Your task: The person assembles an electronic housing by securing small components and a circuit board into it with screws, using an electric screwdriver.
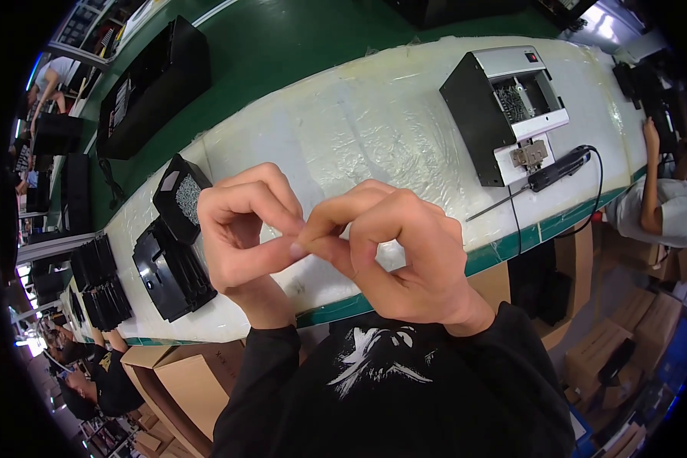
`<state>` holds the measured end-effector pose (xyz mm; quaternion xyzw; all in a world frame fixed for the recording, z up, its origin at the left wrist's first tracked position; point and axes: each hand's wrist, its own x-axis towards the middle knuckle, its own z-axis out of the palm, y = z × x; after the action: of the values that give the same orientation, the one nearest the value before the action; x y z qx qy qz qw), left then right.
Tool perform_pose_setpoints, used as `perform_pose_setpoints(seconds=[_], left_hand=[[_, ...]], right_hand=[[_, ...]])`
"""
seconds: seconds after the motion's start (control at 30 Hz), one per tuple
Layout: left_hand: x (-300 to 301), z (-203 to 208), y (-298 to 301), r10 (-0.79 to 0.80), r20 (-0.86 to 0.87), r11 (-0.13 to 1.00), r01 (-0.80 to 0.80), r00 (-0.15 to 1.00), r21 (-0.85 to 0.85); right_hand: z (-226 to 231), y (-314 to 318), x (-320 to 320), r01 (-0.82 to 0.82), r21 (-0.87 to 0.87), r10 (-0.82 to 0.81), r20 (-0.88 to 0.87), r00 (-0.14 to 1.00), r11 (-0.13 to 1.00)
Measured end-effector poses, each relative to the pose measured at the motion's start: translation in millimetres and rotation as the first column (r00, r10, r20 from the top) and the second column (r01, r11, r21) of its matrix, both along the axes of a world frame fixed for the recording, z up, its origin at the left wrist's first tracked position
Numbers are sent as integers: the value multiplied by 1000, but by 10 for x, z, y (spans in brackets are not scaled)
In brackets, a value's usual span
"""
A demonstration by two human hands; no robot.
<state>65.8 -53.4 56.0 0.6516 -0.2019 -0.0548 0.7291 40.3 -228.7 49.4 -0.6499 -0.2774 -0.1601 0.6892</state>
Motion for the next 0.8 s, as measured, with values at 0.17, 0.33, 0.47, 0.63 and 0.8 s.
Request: perform_pose_setpoints(seconds=[0.17, 0.33, 0.47, 0.63, 0.8], left_hand=[[27, -44, 15, 55, 27, 997, -53, 998, -57], [-9, -45, 30, 130, 223, 989, -109, 966, -104], [-11, -78, -14, 138, 295, 987, -107, 946, -117], [18, -124, -1, 113, 293, 980, -59, 949, -189], [35, -119, 3, 12, 190, 980, 26, 982, -198]], right_hand=[[-5, 12, -49, -117, 9, 117, 9, 993, 993], [6, -35, -81, -93, 104, 93, 2, 996, 990], [47, 8, -82, -33, 89, 35, -22, 999, 995], [35, 13, -37, -33, 38, 30, 71, 997, 999], [12, 15, 36, -56, 54, 48, 138, 989, 997]])
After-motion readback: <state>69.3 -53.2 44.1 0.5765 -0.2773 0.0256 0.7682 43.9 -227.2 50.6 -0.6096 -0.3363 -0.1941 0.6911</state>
